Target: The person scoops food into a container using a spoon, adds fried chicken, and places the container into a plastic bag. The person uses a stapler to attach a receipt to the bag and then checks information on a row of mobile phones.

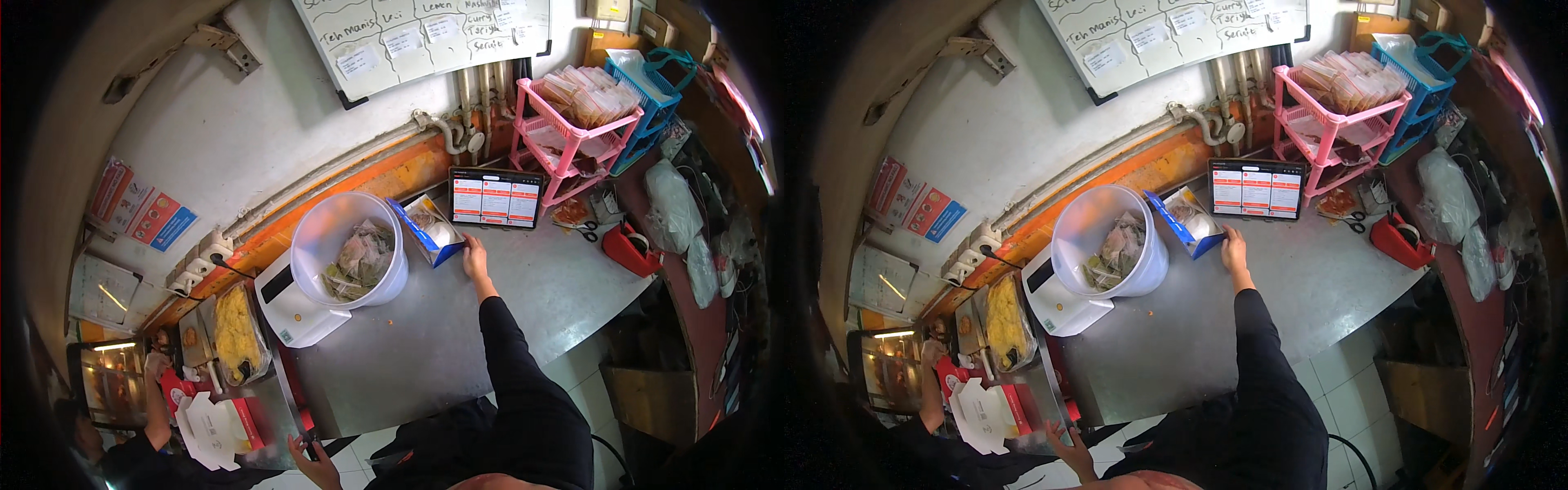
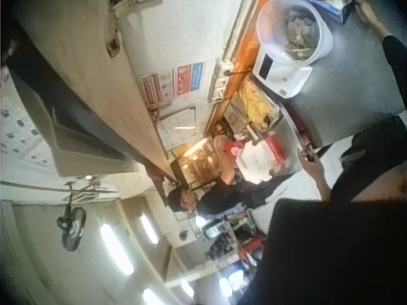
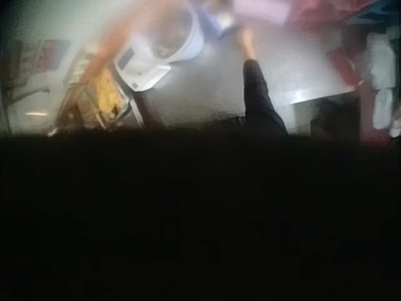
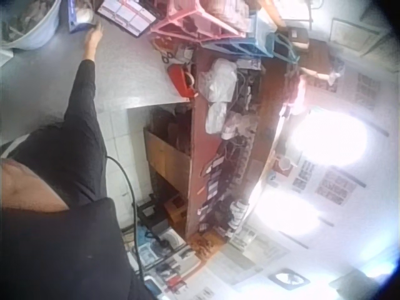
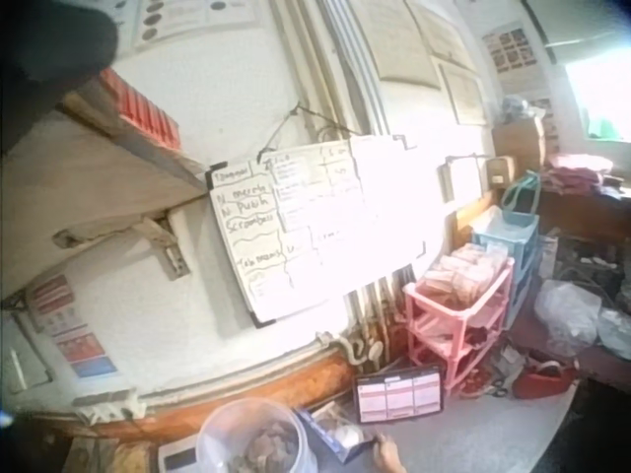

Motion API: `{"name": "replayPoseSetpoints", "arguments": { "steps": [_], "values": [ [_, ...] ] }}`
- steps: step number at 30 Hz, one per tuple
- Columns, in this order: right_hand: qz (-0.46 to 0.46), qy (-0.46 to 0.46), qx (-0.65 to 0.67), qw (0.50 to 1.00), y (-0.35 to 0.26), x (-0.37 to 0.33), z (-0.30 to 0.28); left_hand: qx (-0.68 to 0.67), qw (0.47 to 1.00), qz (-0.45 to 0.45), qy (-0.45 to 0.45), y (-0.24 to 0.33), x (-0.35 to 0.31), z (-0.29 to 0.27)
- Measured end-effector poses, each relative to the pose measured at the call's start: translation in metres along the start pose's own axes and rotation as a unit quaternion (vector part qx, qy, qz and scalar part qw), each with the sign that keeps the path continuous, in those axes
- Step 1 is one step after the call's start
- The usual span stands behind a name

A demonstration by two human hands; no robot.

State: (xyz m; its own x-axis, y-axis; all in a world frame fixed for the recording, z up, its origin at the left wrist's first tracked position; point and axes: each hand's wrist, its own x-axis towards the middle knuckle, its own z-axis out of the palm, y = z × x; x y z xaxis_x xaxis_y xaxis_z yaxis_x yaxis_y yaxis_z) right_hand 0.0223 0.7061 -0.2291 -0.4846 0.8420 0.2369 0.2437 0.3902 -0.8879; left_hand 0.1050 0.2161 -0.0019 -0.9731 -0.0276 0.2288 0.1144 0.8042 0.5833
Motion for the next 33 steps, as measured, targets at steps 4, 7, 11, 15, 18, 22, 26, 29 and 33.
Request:
{"name": "replayPoseSetpoints", "arguments": {
  "steps": [4, 7, 11, 15, 18, 22, 26, 29, 33],
  "values": [
    [0.013, 0.017, 0.014, 1.000, 0.004, 0.004, -0.002, 0.006, 1.000, 0.029, -0.002, -0.005, 0.000, -0.003],
    [0.043, 0.026, -0.006, 0.999, -0.007, 0.004, 0.000, -0.002, 1.000, 0.005, 0.001, -0.001, -0.003, -0.005],
    [0.096, 0.009, -0.004, 0.995, -0.017, 0.005, 0.001, -0.002, 1.000, 0.011, 0.010, 0.000, -0.008, -0.008],
    [0.099, 0.004, -0.019, 0.995, -0.016, 0.009, -0.002, -0.009, 1.000, 0.026, 0.009, -0.008, -0.013, -0.005],
    [0.091, 0.005, -0.039, 0.995, -0.014, 0.011, -0.002, -0.011, 1.000, 0.014, 0.010, -0.006, -0.013, -0.004],
    [0.078, -0.097, -0.119, 0.985, -0.018, 0.010, -0.003, -0.011, 1.000, 0.019, 0.019, -0.007, -0.016, -0.006],
    [0.115, -0.146, -0.142, 0.972, -0.018, 0.014, -0.002, -0.021, 0.999, 0.021, 0.013, -0.007, -0.018, -0.007],
    [0.162, -0.130, -0.127, 0.970, -0.025, 0.026, 0.001, -0.024, 1.000, 0.009, 0.000, -0.006, -0.015, -0.004],
    [0.172, -0.153, -0.163, 0.959, -0.039, 0.025, 0.012, -0.014, 1.000, 0.008, 0.003, -0.004, -0.015, -0.005]
  ]
}}
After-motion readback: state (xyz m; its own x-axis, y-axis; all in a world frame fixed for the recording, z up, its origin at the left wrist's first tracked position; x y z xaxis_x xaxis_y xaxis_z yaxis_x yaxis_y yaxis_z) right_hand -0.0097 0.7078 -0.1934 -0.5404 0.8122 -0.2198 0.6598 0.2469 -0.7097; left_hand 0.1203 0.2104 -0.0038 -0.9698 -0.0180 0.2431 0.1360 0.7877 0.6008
